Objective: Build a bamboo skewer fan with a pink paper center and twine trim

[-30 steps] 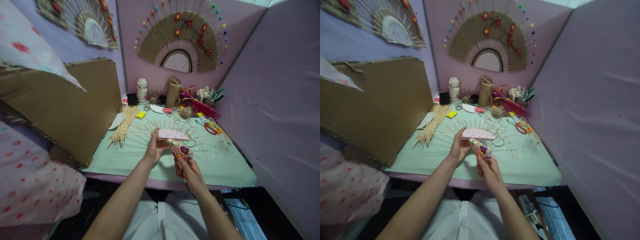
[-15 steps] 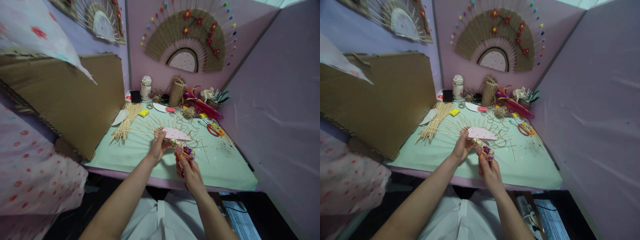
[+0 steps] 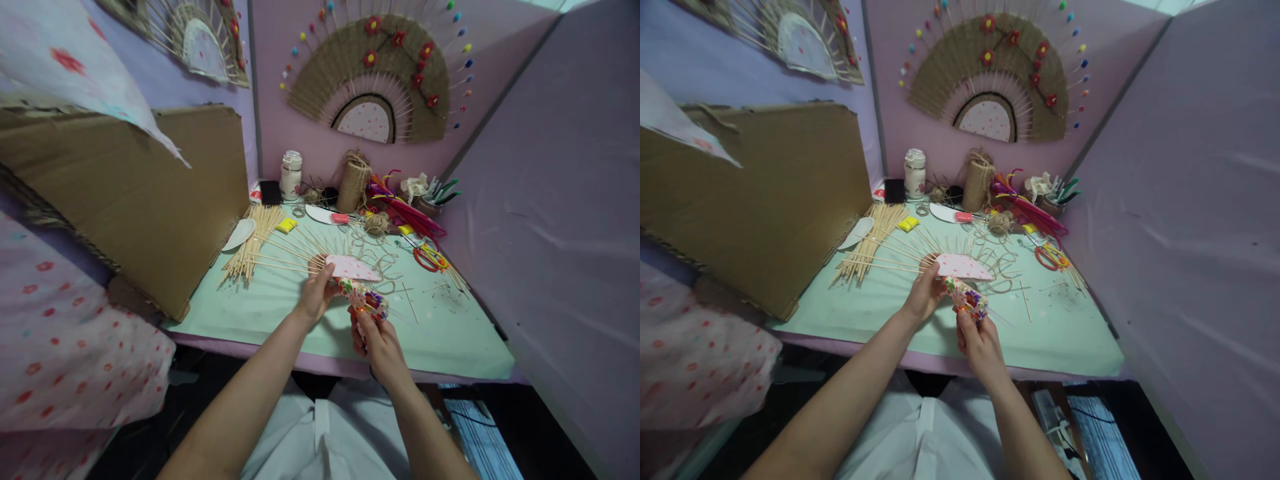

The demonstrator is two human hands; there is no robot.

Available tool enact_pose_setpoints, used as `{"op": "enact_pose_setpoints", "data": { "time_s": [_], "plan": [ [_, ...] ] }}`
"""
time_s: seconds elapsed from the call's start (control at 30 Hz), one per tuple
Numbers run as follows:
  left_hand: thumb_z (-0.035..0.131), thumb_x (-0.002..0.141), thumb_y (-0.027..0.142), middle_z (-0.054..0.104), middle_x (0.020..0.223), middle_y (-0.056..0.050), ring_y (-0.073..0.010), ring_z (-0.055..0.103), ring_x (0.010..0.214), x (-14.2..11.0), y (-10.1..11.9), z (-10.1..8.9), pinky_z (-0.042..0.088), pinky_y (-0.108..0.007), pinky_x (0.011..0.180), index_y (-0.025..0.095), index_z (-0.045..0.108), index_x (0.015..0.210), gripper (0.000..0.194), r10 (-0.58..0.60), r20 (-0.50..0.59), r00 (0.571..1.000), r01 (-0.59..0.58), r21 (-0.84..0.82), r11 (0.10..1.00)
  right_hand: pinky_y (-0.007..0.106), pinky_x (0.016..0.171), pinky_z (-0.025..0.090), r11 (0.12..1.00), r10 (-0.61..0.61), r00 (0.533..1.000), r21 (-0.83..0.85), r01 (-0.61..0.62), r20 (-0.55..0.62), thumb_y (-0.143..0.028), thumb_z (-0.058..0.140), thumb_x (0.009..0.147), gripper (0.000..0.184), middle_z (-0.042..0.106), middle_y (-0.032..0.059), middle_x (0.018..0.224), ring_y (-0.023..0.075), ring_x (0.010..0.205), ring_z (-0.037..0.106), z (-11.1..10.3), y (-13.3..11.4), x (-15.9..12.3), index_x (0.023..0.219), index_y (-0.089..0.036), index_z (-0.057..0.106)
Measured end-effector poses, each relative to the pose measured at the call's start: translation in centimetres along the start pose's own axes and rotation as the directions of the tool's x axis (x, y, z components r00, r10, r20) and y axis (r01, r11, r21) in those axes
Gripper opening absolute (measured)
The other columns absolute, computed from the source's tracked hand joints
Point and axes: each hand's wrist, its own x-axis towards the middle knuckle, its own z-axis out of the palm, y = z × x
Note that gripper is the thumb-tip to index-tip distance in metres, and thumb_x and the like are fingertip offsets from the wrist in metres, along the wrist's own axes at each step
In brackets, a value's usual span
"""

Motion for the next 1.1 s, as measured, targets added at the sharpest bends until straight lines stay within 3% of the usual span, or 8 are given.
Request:
{"op": "enact_pose_setpoints", "data": {
  "time_s": [0.23, 0.8, 1.1],
  "plan": [
    [0.082, 0.064, 0.041, 0.068, 0.089, 0.002, -0.0116, 0.063, 0.068, -0.07, 0.02, 0.1, 0.049, -0.021, 0.059, 0.025, 0.051, 0.107, 0.055, 0.004, -0.003, 1.0, -0.004, -0.003, 1.0, 0.025, 0.039, 0.025, 1.0, 0.012, 1.0, -0.025, -0.012, 0.018, -0.067, 0.056, 0.08, 0.046, 0.036, -0.0059, 0.053, 0.0096, 0.043, 0.031, 0.01, -0.46, -0.09, 0.077, -0.021, 0.054],
    [0.081, 0.067, 0.039, 0.067, 0.088, 0.003, -0.0099, 0.063, 0.066, 0.1, -0.17, -0.05, 0.048, -0.018, 0.054, 0.024, 0.051, 0.106, 0.051, 0.012, 0.006, 1.0, -0.012, -0.005, 1.0, 0.025, 0.04, 0.026, 0.999, 0.032, 0.999, -0.039, -0.031, 0.043, -0.069, 0.055, 0.08, 0.047, 0.035, -0.0061, 0.051, 0.0098, 0.043, 0.03, 0.04, -0.76, -0.09, 0.072, -0.022, 0.049],
    [0.08, 0.067, 0.04, 0.069, 0.095, -0.002, -0.0149, 0.065, 0.075, 0.28, -0.18, -0.22, 0.051, -0.023, 0.059, 0.022, 0.054, 0.11, 0.054, 0.019, 0.0, 1.0, -0.019, 0.006, 1.0, 0.025, 0.039, 0.026, 0.999, 0.032, 0.999, -0.035, -0.031, 0.028, -0.068, 0.054, 0.081, 0.046, 0.035, -0.0062, 0.051, 0.0099, 0.043, 0.029, -0.25, -0.49, 0.03, 0.073, -0.023, 0.049]
  ]
}}
